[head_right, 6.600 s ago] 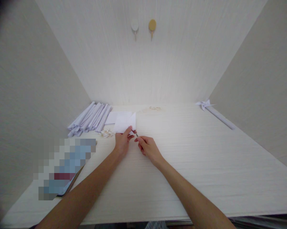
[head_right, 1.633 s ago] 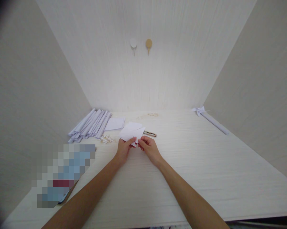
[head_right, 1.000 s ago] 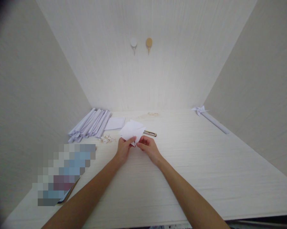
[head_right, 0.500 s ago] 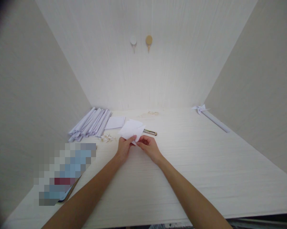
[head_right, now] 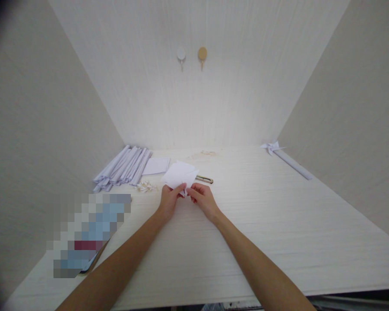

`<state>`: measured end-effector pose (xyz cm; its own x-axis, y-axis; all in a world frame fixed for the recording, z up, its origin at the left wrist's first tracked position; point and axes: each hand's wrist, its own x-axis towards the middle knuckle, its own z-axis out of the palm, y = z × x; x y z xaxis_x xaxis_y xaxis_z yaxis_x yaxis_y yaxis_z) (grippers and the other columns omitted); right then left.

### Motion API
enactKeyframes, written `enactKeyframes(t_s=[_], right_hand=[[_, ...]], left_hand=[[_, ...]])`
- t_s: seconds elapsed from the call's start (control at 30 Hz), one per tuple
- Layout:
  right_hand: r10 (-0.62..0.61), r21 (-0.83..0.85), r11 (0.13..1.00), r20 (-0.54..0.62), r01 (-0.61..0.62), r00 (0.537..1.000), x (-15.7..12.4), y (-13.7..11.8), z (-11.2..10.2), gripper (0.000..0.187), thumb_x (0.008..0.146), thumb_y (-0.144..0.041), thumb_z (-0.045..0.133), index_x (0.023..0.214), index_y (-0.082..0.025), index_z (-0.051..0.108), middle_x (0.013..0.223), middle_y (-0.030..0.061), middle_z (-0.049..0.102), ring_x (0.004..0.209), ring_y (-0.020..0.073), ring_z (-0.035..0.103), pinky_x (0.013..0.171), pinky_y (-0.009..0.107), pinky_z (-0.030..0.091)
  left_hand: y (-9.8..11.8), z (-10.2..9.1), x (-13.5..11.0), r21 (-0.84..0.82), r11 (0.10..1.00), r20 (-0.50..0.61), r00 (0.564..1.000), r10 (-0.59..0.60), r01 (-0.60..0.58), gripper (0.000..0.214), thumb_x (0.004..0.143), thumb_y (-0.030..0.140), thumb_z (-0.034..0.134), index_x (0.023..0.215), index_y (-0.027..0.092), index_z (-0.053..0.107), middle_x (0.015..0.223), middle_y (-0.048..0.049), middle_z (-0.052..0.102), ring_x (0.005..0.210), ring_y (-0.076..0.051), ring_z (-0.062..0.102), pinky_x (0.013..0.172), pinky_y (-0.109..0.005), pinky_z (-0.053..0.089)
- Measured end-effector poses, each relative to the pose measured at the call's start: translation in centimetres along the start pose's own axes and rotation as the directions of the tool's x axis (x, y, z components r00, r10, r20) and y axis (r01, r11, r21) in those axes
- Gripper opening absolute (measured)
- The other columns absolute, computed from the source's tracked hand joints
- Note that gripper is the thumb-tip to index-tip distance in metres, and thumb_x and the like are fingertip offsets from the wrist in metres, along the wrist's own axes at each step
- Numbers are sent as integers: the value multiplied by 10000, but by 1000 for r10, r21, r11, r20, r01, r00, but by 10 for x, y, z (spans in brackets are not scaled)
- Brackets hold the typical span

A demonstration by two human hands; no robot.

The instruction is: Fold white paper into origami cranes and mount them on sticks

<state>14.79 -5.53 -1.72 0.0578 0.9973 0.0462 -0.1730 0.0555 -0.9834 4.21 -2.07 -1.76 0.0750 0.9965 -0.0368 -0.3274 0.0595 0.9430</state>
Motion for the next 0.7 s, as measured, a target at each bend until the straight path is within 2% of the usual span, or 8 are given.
enactKeyframes(t_s=[0.13, 0.27, 0.37, 0.5, 0.63, 0.7], right_hand=[[-14, -117, 993, -6, 13, 1000, -2, -2, 2, 262, 585, -402, 642, 519, -184, 512, 446, -58, 399, 442, 77, 281, 448, 236, 179], [-58, -108, 992, 27, 60, 998, 0, 0, 2, 260, 585, -420, 638, 553, -188, 525, 495, -47, 454, 469, 87, 326, 473, 238, 233], [-87, -151, 985, 22, 89, 996, 2, 2, 0, 253, 585, -402, 635, 542, -188, 505, 505, -44, 462, 486, 95, 358, 490, 243, 266], [-121, -215, 969, 4, 119, 993, 3, 5, -1, 247, 607, -367, 609, 519, -192, 459, 464, -63, 390, 459, 85, 317, 466, 238, 253], [-142, -244, 960, -3, 137, 990, 2, 6, -2, 203, 640, -337, 570, 551, -192, 459, 477, -60, 392, 454, 86, 320, 449, 235, 257], [-139, -260, 956, 5, 135, 990, 2, 6, -1, 184, 657, -330, 552, 572, -191, 468, 485, -58, 394, 457, 89, 332, 443, 233, 268]], left_hand=[[1, 0, -1, 24, 1000, 5, 1000, -4, 4, 189, 496, 249, 683, 613, 111, 628, 566, -23, 628, 447, -94, 501, 393, -201, 368], [1, 0, -1, 33, 999, 8, 1000, -12, 11, 203, 485, 250, 689, 617, 109, 629, 569, -24, 631, 442, -94, 498, 383, -201, 369], [1, 0, -1, 40, 999, 14, 1000, -16, 15, 218, 484, 252, 691, 637, 107, 635, 585, -26, 638, 461, -98, 510, 388, -197, 379], [0, -1, 0, 33, 999, 33, 999, -24, 22, 208, 481, 252, 695, 618, 109, 630, 579, -22, 635, 463, -92, 502, 388, -189, 376], [-2, -2, 2, 13, 1000, 63, 998, -18, 18, 184, 479, 253, 702, 553, 114, 608, 501, 0, 589, 433, -74, 461, 382, -183, 353], [-2, -2, 2, -8, 1000, 44, 999, -25, 25, 198, 469, 252, 710, 571, 114, 611, 526, -5, 600, 452, -81, 478, 400, -192, 370]])
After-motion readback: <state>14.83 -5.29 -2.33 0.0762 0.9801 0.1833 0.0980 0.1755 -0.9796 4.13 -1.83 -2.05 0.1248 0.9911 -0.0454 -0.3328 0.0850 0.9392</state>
